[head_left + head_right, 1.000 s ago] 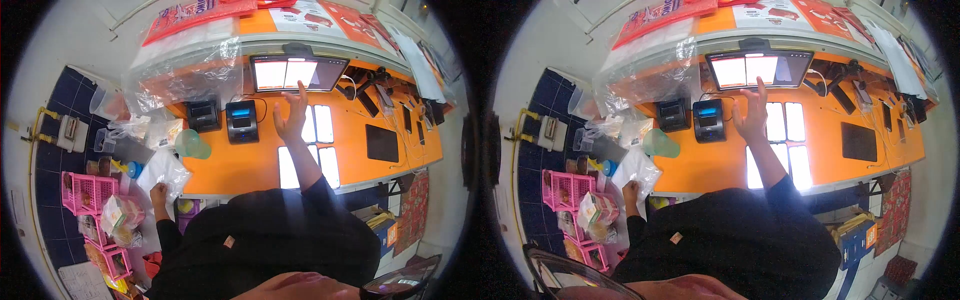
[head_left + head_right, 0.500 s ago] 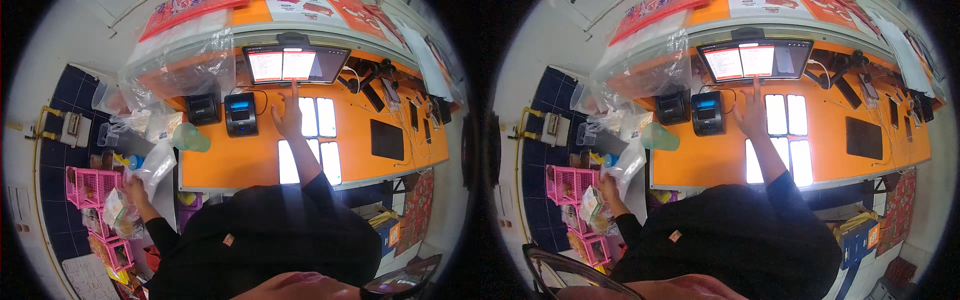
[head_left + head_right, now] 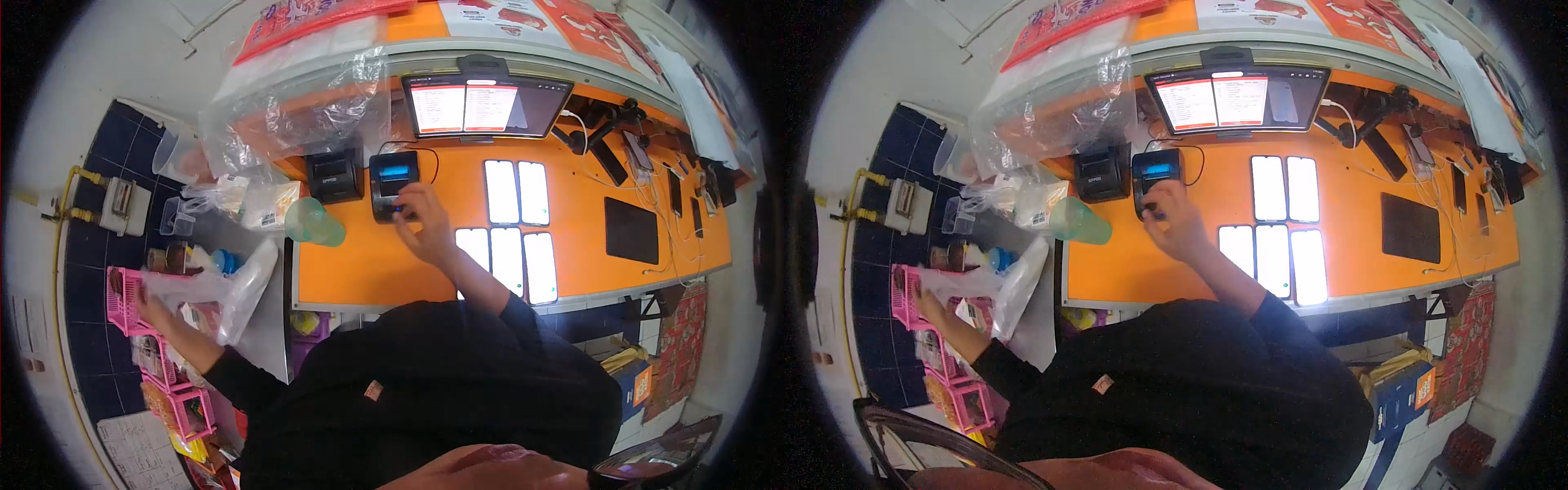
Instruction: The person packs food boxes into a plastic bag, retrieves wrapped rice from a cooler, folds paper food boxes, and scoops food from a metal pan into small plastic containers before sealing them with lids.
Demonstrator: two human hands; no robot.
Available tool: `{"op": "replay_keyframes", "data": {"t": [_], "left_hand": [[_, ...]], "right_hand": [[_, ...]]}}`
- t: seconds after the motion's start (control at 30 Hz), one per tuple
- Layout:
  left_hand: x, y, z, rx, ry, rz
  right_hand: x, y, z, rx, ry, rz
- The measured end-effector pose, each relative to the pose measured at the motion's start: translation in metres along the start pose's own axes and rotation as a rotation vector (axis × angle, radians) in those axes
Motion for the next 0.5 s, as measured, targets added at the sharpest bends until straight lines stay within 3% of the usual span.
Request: {"op": "replay_keyframes", "data": {"t": [0.03, 0.07, 0.13, 0.17, 0.2, 0.27, 0.33, 0.37, 0.43, 0.47, 0.5], "left_hand": [[-0.037, 0.019, 0.028, 0.003, -0.506, 0.283], [0.020, -0.015, -0.007, 0.007, -0.185, 0.081], [0.009, -0.027, 0.001, 0.208, 0.503, -0.267], [0.047, -0.021, 0.010, -0.131, 0.303, 0.353], [-0.012, 0.024, 0.063, -0.278, 0.242, 0.566], [-0.111, 0.095, 0.146, -0.490, 0.074, 0.783], [-0.126, 0.123, 0.154, -0.989, -1.014, 0.476], [-0.123, 0.128, 0.126, -0.700, -0.116, 0.175], [-0.224, 0.184, 0.125, -0.574, 0.146, -0.147], [-0.266, 0.208, 0.140, -0.733, -0.217, -0.233], [-0.281, 0.226, 0.128, -0.805, -0.342, -0.309]], "right_hand": [[-0.009, 0.003, -0.007, 0.007, -0.033, -0.078], [-0.015, 0.007, -0.013, 0.014, -0.068, -0.154], [-0.023, 0.014, -0.023, 0.033, -0.026, -0.270], [-0.028, 0.016, -0.026, 0.044, -0.006, -0.333], [-0.032, 0.021, -0.025, 0.022, -0.039, -0.385], [-0.045, 0.028, -0.021, 0.003, -0.117, -0.524], [-0.052, 0.032, -0.028, -0.076, -0.378, -0.696], [-0.063, 0.032, -0.037, -0.118, -0.508, -0.796], [-0.077, 0.017, -0.087, -0.287, -1.028, -0.894], [-0.084, 0.016, -0.104, -0.405, -1.275, -0.935], [-0.098, 0.018, -0.112, -0.407, -1.347, -1.026]]}}
Point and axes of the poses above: each hand's wrist, its own y-axis away from the middle knuckle, its own x-axis out of the back of the hand, z = x × y, the point moved 5 cm from there along -y, towards the middle knuckle, and after that the axes turned 10 degrees about y, right-handed, at the moved point
